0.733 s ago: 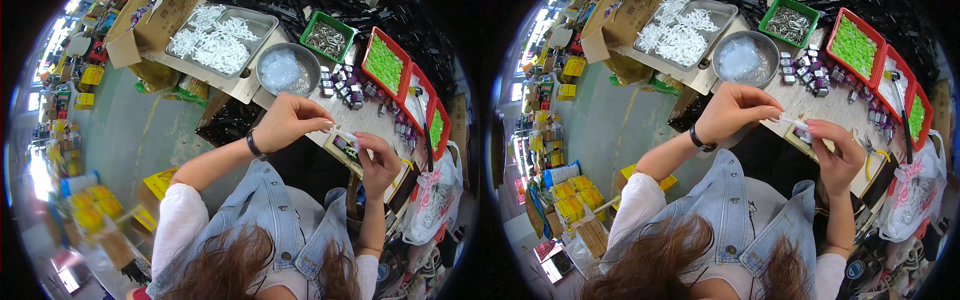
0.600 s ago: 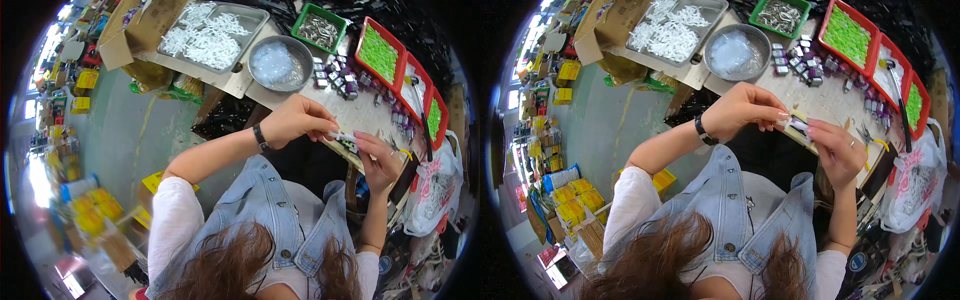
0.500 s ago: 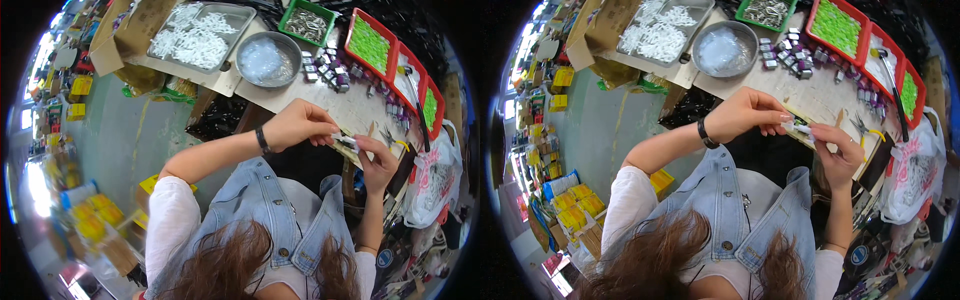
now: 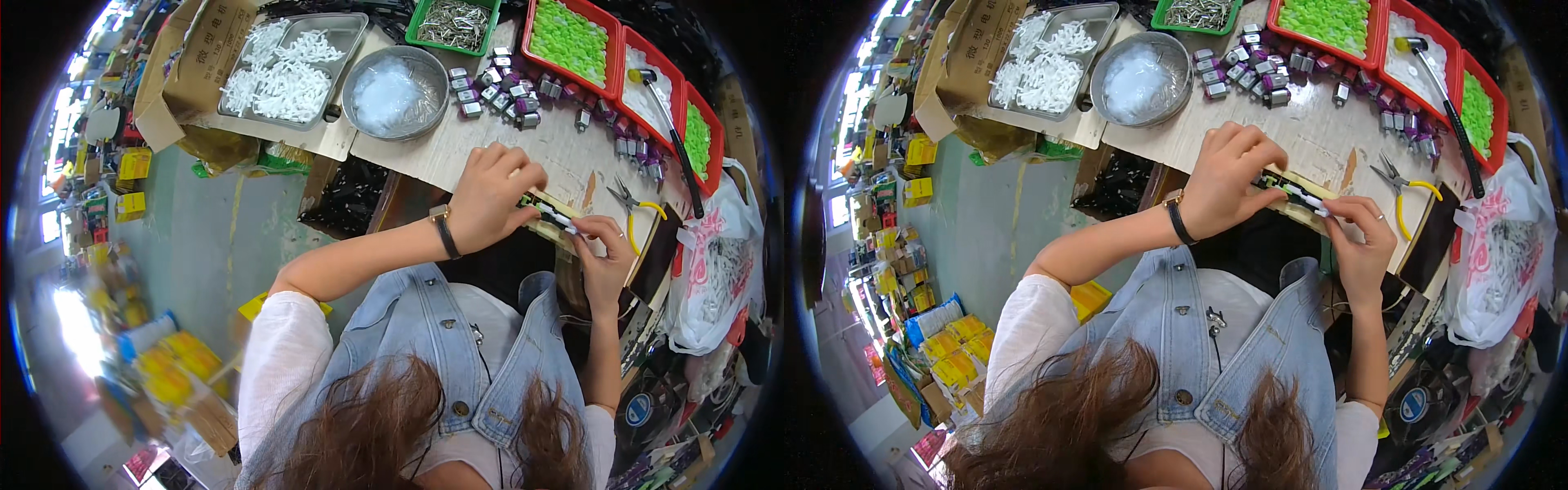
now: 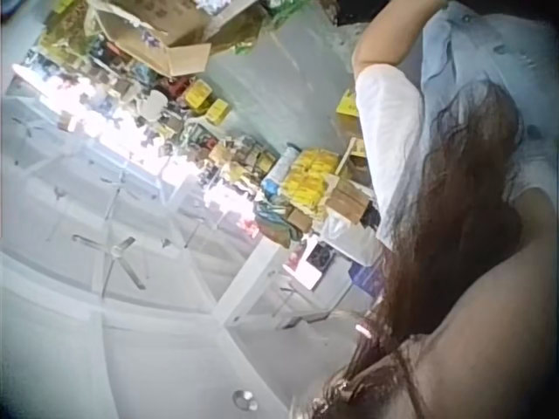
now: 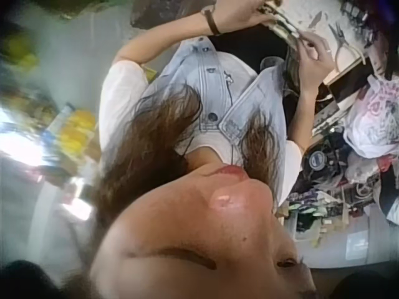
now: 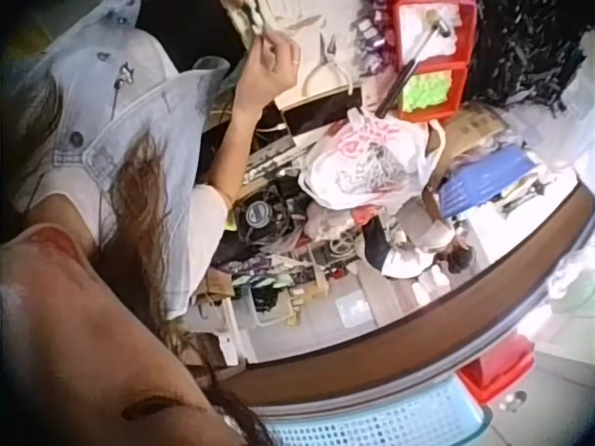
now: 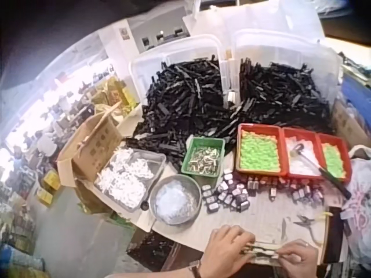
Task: Assembling small metal hardware components using a hammer and screws on a production line.
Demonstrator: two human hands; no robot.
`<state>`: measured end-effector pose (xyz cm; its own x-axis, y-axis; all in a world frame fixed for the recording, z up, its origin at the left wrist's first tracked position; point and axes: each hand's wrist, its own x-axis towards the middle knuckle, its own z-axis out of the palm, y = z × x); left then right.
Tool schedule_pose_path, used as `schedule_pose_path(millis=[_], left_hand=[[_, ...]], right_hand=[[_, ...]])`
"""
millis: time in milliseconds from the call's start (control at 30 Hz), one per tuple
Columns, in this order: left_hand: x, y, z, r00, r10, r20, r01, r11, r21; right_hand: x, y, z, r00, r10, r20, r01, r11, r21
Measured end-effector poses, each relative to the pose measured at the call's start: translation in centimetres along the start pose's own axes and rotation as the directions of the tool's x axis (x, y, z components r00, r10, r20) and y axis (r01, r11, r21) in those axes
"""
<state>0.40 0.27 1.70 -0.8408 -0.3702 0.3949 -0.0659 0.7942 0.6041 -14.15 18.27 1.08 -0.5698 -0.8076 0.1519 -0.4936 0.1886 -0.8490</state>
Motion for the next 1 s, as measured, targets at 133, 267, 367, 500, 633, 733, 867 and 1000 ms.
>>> schedule_pose_path(millis=[133, 267, 367, 500, 633, 733, 867, 1000], left_hand=[[-0.7, -0.8, 0.3, 0.964, 0.251, 0.083, -0.259, 0.96, 0.105], [-1.2, -0.1, 0.3, 0.93, 0.331, 0.161, -0.362, 0.904, 0.228], [-0.6, -0.1, 0.5, 0.908, 0.375, 0.189, -0.407, 0.896, 0.178], [0.0, 0.1, 0.6, 0.886, 0.404, 0.227, -0.436, 0.893, 0.114], [0.6, -0.5, 0.7, 0.874, 0.418, 0.246, -0.448, 0.891, 0.077], [1.0, -0.6, 0.9, 0.88, 0.421, 0.219, -0.442, 0.895, 0.057], [1.3, 0.1, 1.0, 0.905, 0.368, 0.214, -0.387, 0.92, 0.053], [1.0, 0.3, 1.1, 0.936, 0.305, 0.176, -0.317, 0.948, 0.044]], right_hand=[[-0.1, -1.6, 0.4, 0.99, -0.144, -0.008, 0.14, 0.971, -0.196], [-1.7, -2.1, 1.8, 0.991, -0.065, -0.114, 0.036, 0.971, -0.235], [-2.6, -1.3, 3.7, 0.945, -0.185, -0.27, 0.092, 0.942, -0.323], [-3.0, 0.5, 4.8, 0.91, -0.235, -0.342, 0.143, 0.951, -0.274], [0.7, -1.5, -0.8, 0.987, -0.159, 0.027, 0.158, 0.931, -0.329], [11.6, -0.8, -7.9, 0.974, -0.015, -0.227, -0.044, 0.966, -0.255], [30.5, 8.6, -19.4, 0.977, -0.086, -0.197, -0.108, 0.596, -0.796], [38.7, 17.6, -21.4, 0.929, 0.261, -0.264, -0.343, 0.334, -0.878]])
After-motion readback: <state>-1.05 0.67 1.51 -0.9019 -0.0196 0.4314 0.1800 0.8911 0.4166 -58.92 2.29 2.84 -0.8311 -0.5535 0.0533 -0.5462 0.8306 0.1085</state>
